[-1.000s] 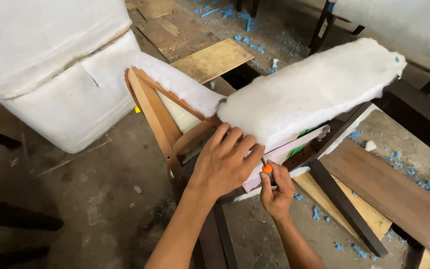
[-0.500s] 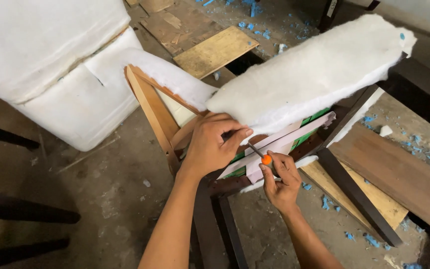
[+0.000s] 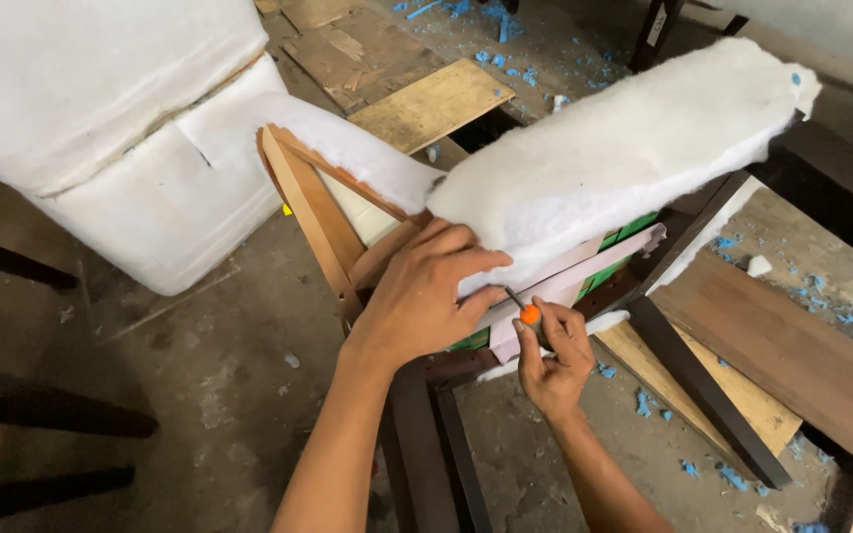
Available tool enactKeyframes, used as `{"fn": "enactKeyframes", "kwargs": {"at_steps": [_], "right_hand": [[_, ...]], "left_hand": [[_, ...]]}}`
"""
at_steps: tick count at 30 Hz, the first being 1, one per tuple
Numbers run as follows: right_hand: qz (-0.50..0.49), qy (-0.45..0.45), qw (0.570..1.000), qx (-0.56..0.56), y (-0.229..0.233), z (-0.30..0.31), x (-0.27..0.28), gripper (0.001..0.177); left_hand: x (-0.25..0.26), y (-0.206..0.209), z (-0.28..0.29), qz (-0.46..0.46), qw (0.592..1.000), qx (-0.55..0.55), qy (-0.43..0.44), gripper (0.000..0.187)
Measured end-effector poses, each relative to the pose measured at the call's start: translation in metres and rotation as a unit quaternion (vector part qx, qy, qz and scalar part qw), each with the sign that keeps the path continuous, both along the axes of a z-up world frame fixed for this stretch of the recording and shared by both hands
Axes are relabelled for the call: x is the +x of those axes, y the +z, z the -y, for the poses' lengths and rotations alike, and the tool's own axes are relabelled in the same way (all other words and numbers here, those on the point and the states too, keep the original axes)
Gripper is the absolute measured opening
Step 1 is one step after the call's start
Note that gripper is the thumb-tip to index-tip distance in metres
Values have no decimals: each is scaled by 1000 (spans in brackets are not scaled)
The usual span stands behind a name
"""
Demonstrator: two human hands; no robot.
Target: Securing foam padding to a wooden chair frame by tucking the edges into grooves using a screwdriver.
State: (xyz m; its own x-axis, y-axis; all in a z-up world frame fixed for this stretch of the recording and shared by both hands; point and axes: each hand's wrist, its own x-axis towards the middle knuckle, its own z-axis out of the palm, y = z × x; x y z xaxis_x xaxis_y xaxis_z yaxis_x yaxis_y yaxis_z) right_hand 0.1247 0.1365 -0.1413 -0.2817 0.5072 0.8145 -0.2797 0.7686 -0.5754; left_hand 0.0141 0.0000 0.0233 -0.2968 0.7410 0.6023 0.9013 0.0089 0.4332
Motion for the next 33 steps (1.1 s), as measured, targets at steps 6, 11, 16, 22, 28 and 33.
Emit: {"fn": "enactKeyframes", "kwargs": {"at_steps": [6, 11, 16, 22, 28, 33], "right_hand": [[4, 47, 997, -60, -25, 6, -1, 25], [-26, 123, 988, -89, -27, 5, -29, 25], [-51, 339, 917, -204, -41, -2, -40, 48], [-3, 388, 880, -274, -36, 2, -20, 59], [116, 179, 974, -81, -19, 19, 3, 45], [89, 288, 938, -173, -15, 22, 6, 48]], "left_hand": [[-3, 20, 18, 67, 994, 63, 51, 44], [-14, -7, 10, 99, 979, 168, 55, 46], [-16, -6, 14, 117, 970, 213, 4, 50], [-17, -22, -2, -9, 985, 171, 14, 8], [-22, -13, 3, 121, 983, 115, 75, 14], [-7, 4, 12, 88, 977, 20, 193, 36]]}}
